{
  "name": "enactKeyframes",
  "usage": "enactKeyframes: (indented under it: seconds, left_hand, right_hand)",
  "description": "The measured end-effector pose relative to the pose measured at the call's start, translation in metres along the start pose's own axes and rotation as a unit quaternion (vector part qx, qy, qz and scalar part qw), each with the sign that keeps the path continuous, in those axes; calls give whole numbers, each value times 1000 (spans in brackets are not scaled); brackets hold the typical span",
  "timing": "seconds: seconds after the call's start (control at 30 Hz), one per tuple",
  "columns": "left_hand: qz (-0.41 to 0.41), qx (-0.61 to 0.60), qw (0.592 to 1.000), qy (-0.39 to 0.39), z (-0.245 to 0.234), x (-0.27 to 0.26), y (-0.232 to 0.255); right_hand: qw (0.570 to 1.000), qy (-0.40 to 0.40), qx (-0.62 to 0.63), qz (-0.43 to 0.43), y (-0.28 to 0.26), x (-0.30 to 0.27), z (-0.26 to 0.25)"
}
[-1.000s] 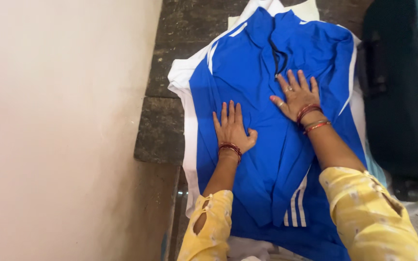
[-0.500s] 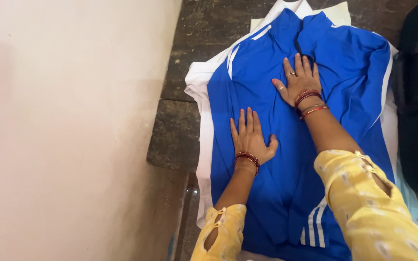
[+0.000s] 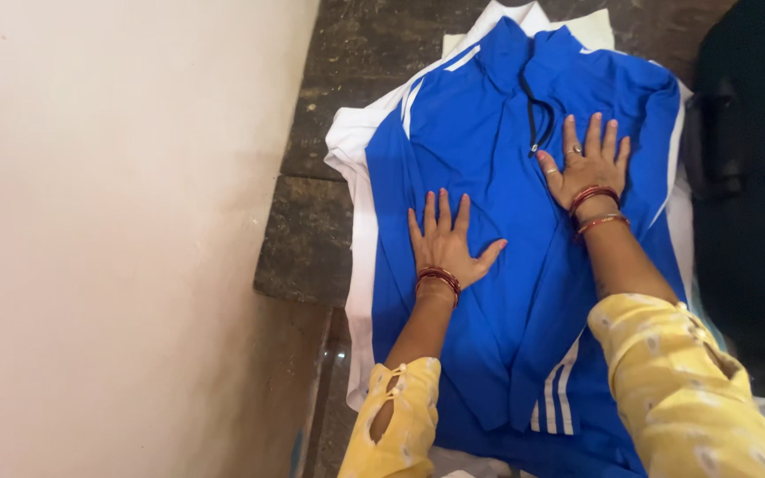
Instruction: The person folds a blue tracking top and a white dress on their lap, placing them together.
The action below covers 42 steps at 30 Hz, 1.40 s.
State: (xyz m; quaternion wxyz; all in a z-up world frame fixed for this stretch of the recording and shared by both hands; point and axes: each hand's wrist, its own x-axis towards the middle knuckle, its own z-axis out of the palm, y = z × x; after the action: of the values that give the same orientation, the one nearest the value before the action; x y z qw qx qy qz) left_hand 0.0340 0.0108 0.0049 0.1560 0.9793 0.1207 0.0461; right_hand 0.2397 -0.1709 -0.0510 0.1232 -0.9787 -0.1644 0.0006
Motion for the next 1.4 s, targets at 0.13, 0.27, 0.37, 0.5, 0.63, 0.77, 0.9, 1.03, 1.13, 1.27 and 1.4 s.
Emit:
enactKeyframes:
  seconds: [0.13, 0.27, 0.37, 0.5, 0.63, 0.77, 0.9, 1.03, 1.13, 1.27, 1.4]
  left_hand:
    - [-2, 2, 1000, 6, 3, -1, -2]
    - [2, -6, 1000, 12, 5, 0, -2]
    - [2, 1, 1000, 17, 6, 2, -3]
    - [3, 1, 1000, 29, 11, 0, -3]
    - [3, 11, 1000, 29, 12, 2, -4]
    - [16, 18, 999, 23, 8, 0, -2]
    - [27, 44, 997, -55, -6, 5, -6]
    - [-19, 59, 997, -50, 10, -12, 11]
    - [-19, 12, 999, -39, 29, -53, 41]
    - [30, 39, 999, -19, 33, -105, 58]
    - [42, 19, 998, -39, 28, -105, 55]
  right_hand:
    - [988, -107, 102, -45, 22, 8, -21]
    - [993, -79, 71, -44, 17, -53, -43]
    - [999, -33, 2, -38, -3, -119, -35]
    - [999, 19, -10, -31, -15, -135, -22]
    - [999, 9, -21, -34, -14, -131, -24]
    - [995, -42, -3, -92, 2, -138, -31]
    - [997, -27, 19, -65, 6, -183, -34]
    - [1000, 16, -3, -21, -2, -212, -39]
    - [999, 28, 3, -30, -2, -207, -40]
    - [999, 31, 7, -38, 0, -212, -38]
    - [996, 11, -15, -86, 10, -209, -39]
